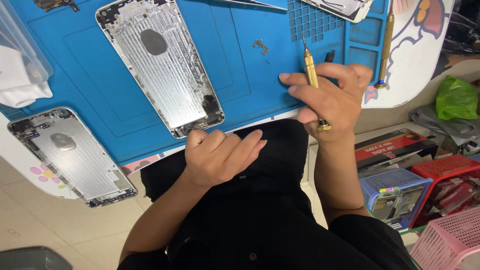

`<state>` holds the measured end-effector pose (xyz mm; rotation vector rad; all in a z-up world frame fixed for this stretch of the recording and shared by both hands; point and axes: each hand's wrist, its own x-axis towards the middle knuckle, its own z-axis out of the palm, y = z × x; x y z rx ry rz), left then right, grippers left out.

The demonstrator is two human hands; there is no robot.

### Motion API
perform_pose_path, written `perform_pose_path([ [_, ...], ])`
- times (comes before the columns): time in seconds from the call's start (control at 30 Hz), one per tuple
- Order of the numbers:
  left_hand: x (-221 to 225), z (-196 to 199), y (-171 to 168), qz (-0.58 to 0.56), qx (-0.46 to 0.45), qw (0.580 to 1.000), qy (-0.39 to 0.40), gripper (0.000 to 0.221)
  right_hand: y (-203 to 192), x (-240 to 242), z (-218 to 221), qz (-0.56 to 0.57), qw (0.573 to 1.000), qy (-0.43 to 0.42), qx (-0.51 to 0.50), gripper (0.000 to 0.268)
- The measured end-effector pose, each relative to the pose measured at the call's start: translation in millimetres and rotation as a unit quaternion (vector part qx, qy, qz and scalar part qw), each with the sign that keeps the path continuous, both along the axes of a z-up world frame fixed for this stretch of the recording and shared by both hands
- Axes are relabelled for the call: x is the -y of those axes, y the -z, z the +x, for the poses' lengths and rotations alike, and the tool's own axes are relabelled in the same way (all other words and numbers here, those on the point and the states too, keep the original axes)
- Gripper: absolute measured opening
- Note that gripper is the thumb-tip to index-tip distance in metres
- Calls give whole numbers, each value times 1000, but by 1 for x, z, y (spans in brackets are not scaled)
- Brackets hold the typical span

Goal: The person disassembles a smartphone at a repair bench. They hold the phone chassis, use a precision screwdriver to remove small screws, place screws and small components on the blue repair mat, and manipulate internal parts and brackets with their hands and the screwdriver.

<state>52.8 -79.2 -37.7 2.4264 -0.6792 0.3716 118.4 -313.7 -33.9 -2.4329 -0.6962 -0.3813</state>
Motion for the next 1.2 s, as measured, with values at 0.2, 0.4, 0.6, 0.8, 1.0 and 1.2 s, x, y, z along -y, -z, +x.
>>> perform_pose_path([
  [0.2, 0, 1, -3, -3, 9, 1000, -2, 17, 1, -4, -2, 79, 995, 63, -17, 58],
  [0.4, 1, -2, 5, -10, 13, 1000, -5, 20, 32, 22, -22, 315, 937, 147, -33, 80],
  [0.6, 2, 2, 9, -6, 25, 1000, -4, 18, 26, 25, -27, 184, 967, 150, -92, 49],
  [0.8, 1, 6, 8, -10, 8, 1000, 2, 15, 20, 8, -17, 332, 925, 150, -104, 48],
  [1.0, 3, 4, 12, -15, 10, 1000, -5, 16, 4, -1, -6, 306, 931, 125, -154, 50],
  [1.2, 2, 8, 11, -9, 21, 1000, 2, 14, 10, 6, -16, 320, 923, 134, -164, 49],
])
